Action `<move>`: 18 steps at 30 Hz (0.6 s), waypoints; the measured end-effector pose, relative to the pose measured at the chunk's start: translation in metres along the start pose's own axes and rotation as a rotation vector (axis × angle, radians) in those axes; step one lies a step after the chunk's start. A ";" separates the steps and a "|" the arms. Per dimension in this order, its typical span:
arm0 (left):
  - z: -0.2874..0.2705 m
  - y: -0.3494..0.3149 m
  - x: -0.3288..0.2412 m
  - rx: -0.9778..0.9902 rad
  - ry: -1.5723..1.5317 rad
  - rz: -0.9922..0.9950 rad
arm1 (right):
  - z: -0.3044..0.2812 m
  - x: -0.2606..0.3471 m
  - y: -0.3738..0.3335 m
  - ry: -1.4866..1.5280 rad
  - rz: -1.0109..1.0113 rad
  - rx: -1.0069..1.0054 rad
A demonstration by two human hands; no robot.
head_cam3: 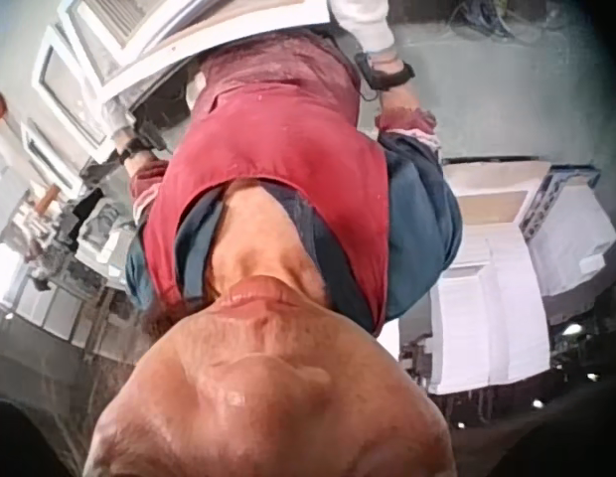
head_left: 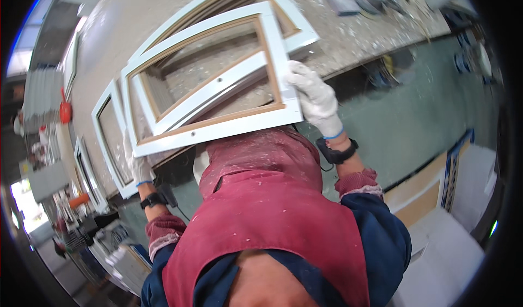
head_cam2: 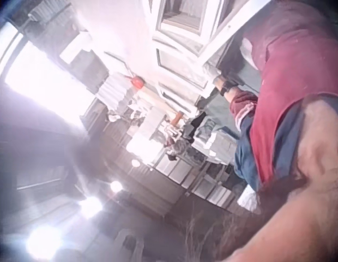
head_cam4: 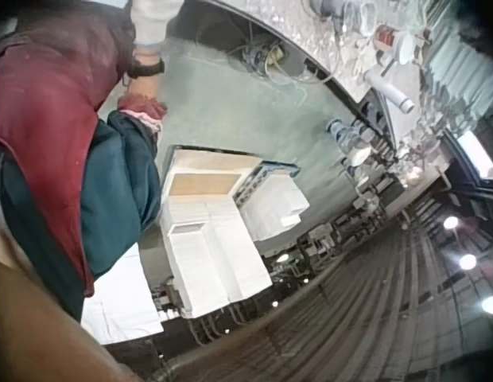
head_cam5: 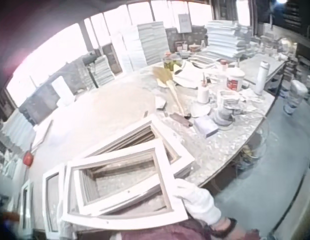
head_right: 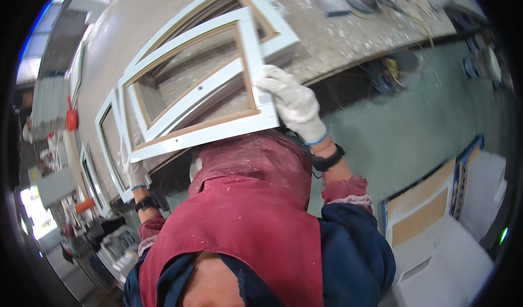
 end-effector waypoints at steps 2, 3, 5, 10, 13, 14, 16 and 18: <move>0.005 0.005 0.000 0.029 -0.052 0.074 | -0.004 0.011 0.013 0.110 0.022 0.024; 0.006 0.007 0.001 0.044 -0.093 0.114 | -0.002 0.010 0.012 0.146 0.033 0.005; 0.006 0.009 0.000 0.067 -0.181 0.161 | -0.005 0.006 0.011 0.131 0.059 0.012; -0.006 0.003 -0.023 0.097 -0.279 0.061 | -0.018 0.001 0.010 0.092 0.128 0.024; -0.025 0.009 -0.038 0.007 -0.423 0.279 | -0.029 0.005 0.022 0.301 0.224 -0.056; -0.030 0.010 -0.066 -0.021 -0.119 0.579 | -0.031 0.013 0.034 0.493 0.066 -0.062; -0.043 0.009 -0.101 0.012 -0.125 0.713 | -0.035 0.033 0.073 0.490 -0.162 -0.042; -0.056 0.012 -0.124 -0.023 -0.133 0.632 | -0.045 0.038 0.097 0.429 0.047 -0.286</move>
Point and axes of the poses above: each hand's wrist, its own y-axis towards the middle knuckle, its own z-axis out of the palm, x = y × z, the point moved 3 cm from there along y, towards the middle knuckle
